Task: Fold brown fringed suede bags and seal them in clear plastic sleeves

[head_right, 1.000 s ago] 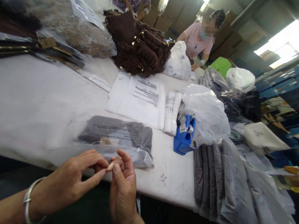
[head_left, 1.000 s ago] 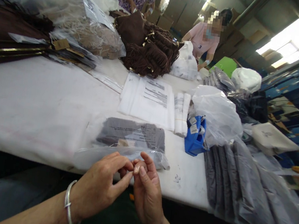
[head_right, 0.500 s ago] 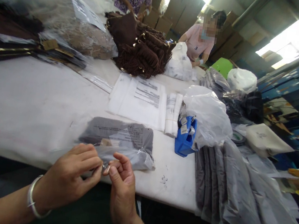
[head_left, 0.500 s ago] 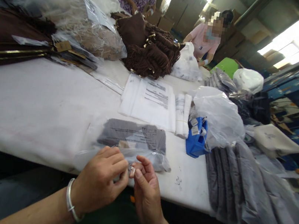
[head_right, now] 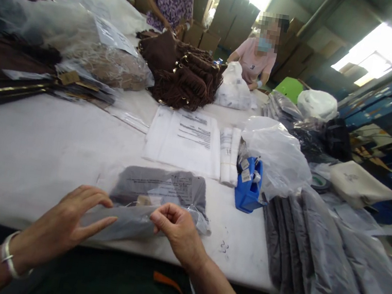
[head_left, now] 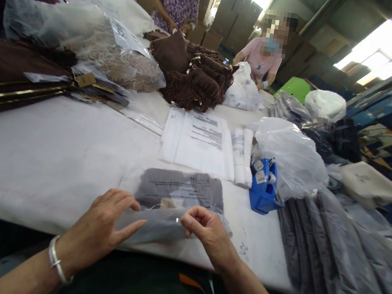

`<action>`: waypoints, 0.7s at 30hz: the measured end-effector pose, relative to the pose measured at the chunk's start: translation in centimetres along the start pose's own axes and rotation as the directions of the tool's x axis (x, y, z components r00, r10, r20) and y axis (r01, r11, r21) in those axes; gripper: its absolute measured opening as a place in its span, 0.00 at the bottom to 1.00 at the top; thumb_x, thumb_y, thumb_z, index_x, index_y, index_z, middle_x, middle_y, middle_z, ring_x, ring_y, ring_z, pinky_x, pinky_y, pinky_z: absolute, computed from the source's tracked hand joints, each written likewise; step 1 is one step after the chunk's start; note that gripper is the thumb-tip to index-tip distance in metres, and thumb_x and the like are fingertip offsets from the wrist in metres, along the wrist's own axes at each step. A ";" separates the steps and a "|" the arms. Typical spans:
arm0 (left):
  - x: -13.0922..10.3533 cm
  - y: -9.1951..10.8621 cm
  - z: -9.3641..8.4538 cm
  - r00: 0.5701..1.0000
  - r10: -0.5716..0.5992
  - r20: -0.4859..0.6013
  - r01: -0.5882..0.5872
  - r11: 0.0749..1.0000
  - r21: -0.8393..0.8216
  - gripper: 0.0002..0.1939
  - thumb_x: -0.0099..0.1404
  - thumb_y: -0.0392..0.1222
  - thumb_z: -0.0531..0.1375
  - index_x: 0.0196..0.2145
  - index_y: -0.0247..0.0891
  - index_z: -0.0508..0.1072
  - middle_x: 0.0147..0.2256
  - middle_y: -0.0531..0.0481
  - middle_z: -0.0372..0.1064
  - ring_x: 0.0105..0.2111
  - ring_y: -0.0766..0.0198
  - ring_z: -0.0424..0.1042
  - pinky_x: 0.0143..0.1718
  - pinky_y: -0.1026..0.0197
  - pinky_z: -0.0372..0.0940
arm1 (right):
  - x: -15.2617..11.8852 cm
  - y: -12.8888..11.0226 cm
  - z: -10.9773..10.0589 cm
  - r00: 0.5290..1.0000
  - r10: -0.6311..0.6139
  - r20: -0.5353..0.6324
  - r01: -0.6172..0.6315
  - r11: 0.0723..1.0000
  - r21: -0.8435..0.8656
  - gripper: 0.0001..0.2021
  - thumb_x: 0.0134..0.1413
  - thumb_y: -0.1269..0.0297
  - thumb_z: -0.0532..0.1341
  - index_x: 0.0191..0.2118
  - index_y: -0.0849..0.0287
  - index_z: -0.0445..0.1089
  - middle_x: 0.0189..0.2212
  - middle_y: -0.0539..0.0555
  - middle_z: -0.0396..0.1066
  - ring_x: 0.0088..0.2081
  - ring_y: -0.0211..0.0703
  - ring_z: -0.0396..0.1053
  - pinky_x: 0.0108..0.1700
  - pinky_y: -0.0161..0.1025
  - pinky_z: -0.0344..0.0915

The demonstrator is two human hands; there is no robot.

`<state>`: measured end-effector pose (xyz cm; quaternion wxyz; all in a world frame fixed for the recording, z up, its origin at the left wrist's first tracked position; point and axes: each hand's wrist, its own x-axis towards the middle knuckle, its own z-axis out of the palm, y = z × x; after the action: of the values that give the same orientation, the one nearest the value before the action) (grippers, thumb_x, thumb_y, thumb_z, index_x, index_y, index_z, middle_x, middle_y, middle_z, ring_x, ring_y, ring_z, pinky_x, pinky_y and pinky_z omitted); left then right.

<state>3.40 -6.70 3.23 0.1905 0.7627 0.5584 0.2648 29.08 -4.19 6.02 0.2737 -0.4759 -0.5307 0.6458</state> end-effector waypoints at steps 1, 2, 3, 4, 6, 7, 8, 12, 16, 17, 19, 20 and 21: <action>-0.3 -0.3 0.4 0.997 -0.068 0.026 0.069 0.997 -0.042 0.14 0.63 0.54 0.56 0.33 0.40 0.70 0.35 0.49 0.69 0.39 0.57 0.68 0.42 0.57 0.63 | 0.7 -0.7 -0.3 0.998 0.002 0.056 0.001 0.998 -0.066 0.12 0.54 0.56 0.62 0.29 0.60 0.67 0.23 0.47 0.65 0.28 0.36 0.61 0.33 0.34 0.57; -0.6 -0.4 0.8 0.988 -0.145 0.053 0.149 0.985 -0.083 0.14 0.63 0.54 0.55 0.31 0.41 0.69 0.33 0.51 0.70 0.37 0.59 0.69 0.40 0.59 0.63 | 1.5 -1.3 -0.5 0.993 0.002 0.120 0.014 0.990 -0.139 0.11 0.54 0.57 0.62 0.29 0.60 0.68 0.23 0.48 0.66 0.28 0.36 0.62 0.34 0.35 0.57; -0.7 -0.6 1.2 0.972 -0.222 0.082 0.230 0.966 -0.118 0.15 0.64 0.54 0.54 0.31 0.42 0.69 0.32 0.53 0.70 0.34 0.61 0.69 0.38 0.61 0.63 | 2.4 -2.0 -0.5 0.982 0.000 0.187 0.041 0.976 -0.215 0.11 0.54 0.57 0.61 0.30 0.60 0.69 0.24 0.48 0.66 0.28 0.37 0.63 0.34 0.35 0.58; -0.7 -0.7 1.5 0.950 -0.291 0.112 0.306 0.941 -0.145 0.15 0.64 0.55 0.53 0.31 0.43 0.69 0.31 0.54 0.70 0.32 0.62 0.70 0.37 0.62 0.63 | 3.2 -2.7 -0.5 0.967 0.002 0.256 0.074 0.954 -0.289 0.10 0.55 0.57 0.61 0.31 0.60 0.69 0.25 0.48 0.68 0.29 0.38 0.64 0.35 0.35 0.59; -0.6 -0.9 2.0 0.910 -0.385 0.155 0.408 0.896 -0.173 0.16 0.65 0.57 0.52 0.31 0.44 0.69 0.29 0.57 0.70 0.29 0.64 0.70 0.34 0.64 0.62 | 4.9 -4.0 0.0 0.927 0.012 0.375 0.158 0.894 -0.420 0.09 0.54 0.58 0.62 0.33 0.59 0.71 0.28 0.49 0.70 0.31 0.39 0.66 0.36 0.36 0.60; -0.5 -1.0 2.3 0.899 -0.407 0.163 0.433 0.883 -0.179 0.16 0.65 0.57 0.51 0.31 0.44 0.69 0.28 0.58 0.70 0.29 0.64 0.70 0.33 0.64 0.61 | 5.8 -4.5 0.3 0.905 0.017 0.425 0.208 0.854 -0.477 0.09 0.53 0.58 0.62 0.35 0.58 0.71 0.29 0.49 0.70 0.32 0.39 0.67 0.35 0.35 0.60; -0.4 -1.1 2.5 0.894 -0.419 0.162 0.444 0.877 -0.181 0.16 0.65 0.57 0.51 0.31 0.44 0.69 0.27 0.58 0.70 0.29 0.64 0.70 0.32 0.65 0.61 | 6.6 -4.9 0.8 0.881 0.024 0.472 0.260 0.809 -0.527 0.09 0.52 0.59 0.63 0.37 0.57 0.71 0.30 0.49 0.71 0.31 0.39 0.67 0.34 0.35 0.61; -0.6 -1.7 3.6 0.894 -0.434 0.115 0.447 0.882 -0.148 0.16 0.66 0.57 0.49 0.32 0.44 0.68 0.28 0.57 0.70 0.29 0.63 0.71 0.31 0.64 0.60 | 9.9 -4.6 2.7 0.819 0.086 0.568 0.424 0.577 -0.698 0.15 0.48 0.64 0.65 0.44 0.56 0.69 0.28 0.48 0.70 0.30 0.42 0.67 0.35 0.39 0.61; -1.2 -2.0 4.4 0.904 -0.426 0.047 0.428 0.900 -0.077 0.17 0.66 0.57 0.48 0.34 0.44 0.68 0.29 0.55 0.71 0.30 0.62 0.72 0.32 0.63 0.61 | 11.9 -2.6 3.0 0.876 -0.055 0.480 0.474 0.288 -0.832 0.22 0.39 0.67 0.70 0.43 0.58 0.69 0.22 0.49 0.66 0.34 0.50 0.66 0.44 0.48 0.57; -1.2 -2.0 4.5 0.908 -0.417 0.037 0.418 0.906 -0.063 0.17 0.67 0.56 0.48 0.34 0.44 0.68 0.29 0.55 0.71 0.30 0.62 0.72 0.32 0.63 0.61 | 12.2 -2.2 2.7 0.881 -0.094 0.465 0.472 0.262 -0.842 0.23 0.37 0.67 0.71 0.44 0.58 0.69 0.22 0.50 0.66 0.34 0.50 0.65 0.44 0.49 0.57; -1.3 -2.0 4.5 0.915 -0.403 0.032 0.404 0.914 -0.044 0.16 0.67 0.55 0.48 0.34 0.43 0.68 0.28 0.54 0.71 0.30 0.61 0.73 0.32 0.62 0.61 | 12.4 -2.0 1.8 0.893 -0.133 0.430 0.450 0.262 -0.854 0.25 0.37 0.63 0.72 0.44 0.58 0.68 0.23 0.50 0.66 0.34 0.50 0.65 0.44 0.48 0.57; -1.3 -2.0 4.5 0.915 -0.403 0.035 0.404 0.914 -0.037 0.16 0.67 0.55 0.48 0.34 0.43 0.68 0.28 0.54 0.71 0.30 0.61 0.73 0.32 0.62 0.61 | 12.5 -2.1 1.2 0.904 -0.131 0.406 0.427 0.288 -0.857 0.24 0.38 0.60 0.72 0.44 0.58 0.68 0.23 0.51 0.66 0.34 0.50 0.65 0.43 0.47 0.57; -1.2 -1.9 4.4 0.913 -0.406 0.040 0.407 0.913 -0.032 0.16 0.67 0.54 0.48 0.34 0.43 0.68 0.28 0.54 0.72 0.30 0.61 0.73 0.32 0.62 0.61 | 12.4 -2.3 0.7 0.917 -0.112 0.382 0.397 0.336 -0.854 0.23 0.42 0.56 0.70 0.44 0.58 0.68 0.23 0.51 0.66 0.33 0.49 0.65 0.42 0.46 0.57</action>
<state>4.38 -7.25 -1.63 0.2655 0.6302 0.6964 0.2178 23.19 6.84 4.16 -0.0092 -0.3690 -0.8965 0.2450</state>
